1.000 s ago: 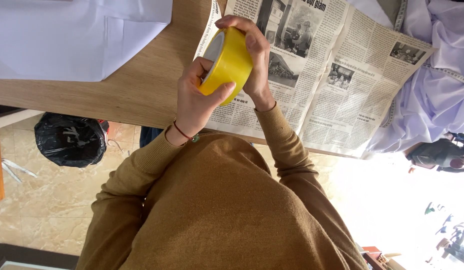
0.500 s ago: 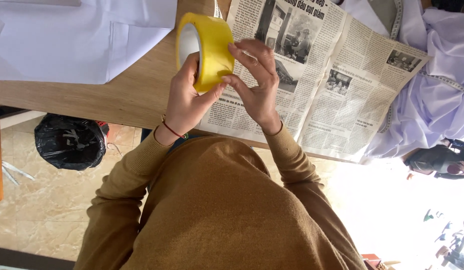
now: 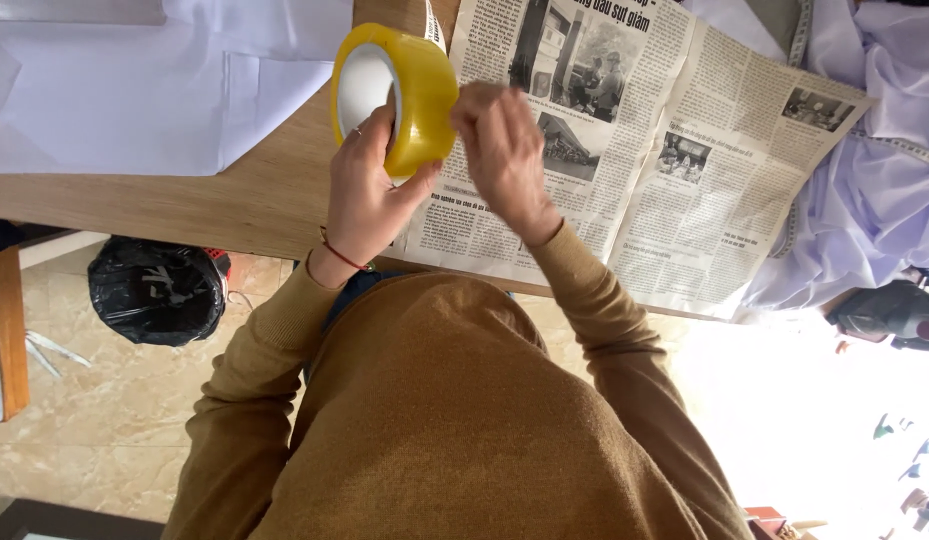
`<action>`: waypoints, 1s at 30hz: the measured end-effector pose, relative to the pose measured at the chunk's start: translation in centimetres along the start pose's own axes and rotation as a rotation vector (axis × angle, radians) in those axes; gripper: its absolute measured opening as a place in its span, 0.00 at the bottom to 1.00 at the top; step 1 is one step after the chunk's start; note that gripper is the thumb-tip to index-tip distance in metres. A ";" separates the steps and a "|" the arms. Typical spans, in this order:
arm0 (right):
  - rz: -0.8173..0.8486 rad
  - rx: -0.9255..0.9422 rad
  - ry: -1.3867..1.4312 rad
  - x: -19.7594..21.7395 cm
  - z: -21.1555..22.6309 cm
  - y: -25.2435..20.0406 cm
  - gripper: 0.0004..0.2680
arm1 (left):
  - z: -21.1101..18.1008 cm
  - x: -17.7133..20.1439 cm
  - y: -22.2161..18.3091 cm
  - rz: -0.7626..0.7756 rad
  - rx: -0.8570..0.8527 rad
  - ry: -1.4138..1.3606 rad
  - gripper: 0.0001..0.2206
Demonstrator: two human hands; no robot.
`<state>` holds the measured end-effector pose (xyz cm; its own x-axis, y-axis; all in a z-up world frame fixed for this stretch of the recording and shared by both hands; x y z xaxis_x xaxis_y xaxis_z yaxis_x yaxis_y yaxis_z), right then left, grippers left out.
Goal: Applying yellow tape to a newspaper pattern and cutting it with scissors to reinforce or create a template.
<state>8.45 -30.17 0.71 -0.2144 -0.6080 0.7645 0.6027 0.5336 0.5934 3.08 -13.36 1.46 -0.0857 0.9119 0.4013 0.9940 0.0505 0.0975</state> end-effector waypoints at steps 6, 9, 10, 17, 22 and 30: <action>0.001 0.025 0.026 2.6 -0.8 5.5 0.04 | 0.1 2.3 0.8 0.308 0.012 -0.332 0.17; 0.010 0.033 -0.009 0.8 -2.1 6.2 0.04 | 1.3 4.2 0.9 0.387 0.028 -0.317 0.19; 0.008 0.032 -0.007 0.5 -2.1 6.8 0.04 | 1.8 4.9 1.1 0.388 0.029 -0.313 0.19; 0.048 0.071 -0.025 -5.3 -3.1 8.0 0.03 | 5.7 8.1 3.0 0.444 0.181 -0.332 0.15; 0.048 -0.109 0.023 -4.9 -4.7 9.8 0.07 | 9.5 7.6 1.8 0.493 0.212 -0.354 0.19; 0.171 0.398 -0.091 0.7 2.0 11.8 0.09 | 4.3 9.3 5.8 0.190 -0.187 -0.086 0.31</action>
<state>13.89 -23.07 8.76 -0.2147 -0.4468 0.8685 0.2958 0.8177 0.4938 8.30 -2.80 1.85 0.1154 0.9296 0.3501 0.9609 -0.1937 0.1978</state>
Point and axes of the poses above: each hand's wrist, its own y-axis towards the middle knuckle, its own x-axis out of the back of the hand, z = x × y, the point moved 3 cm from there along y, towards the middle knuckle, and after that the axes turned 6 degrees about x, right-handed, at the moved point
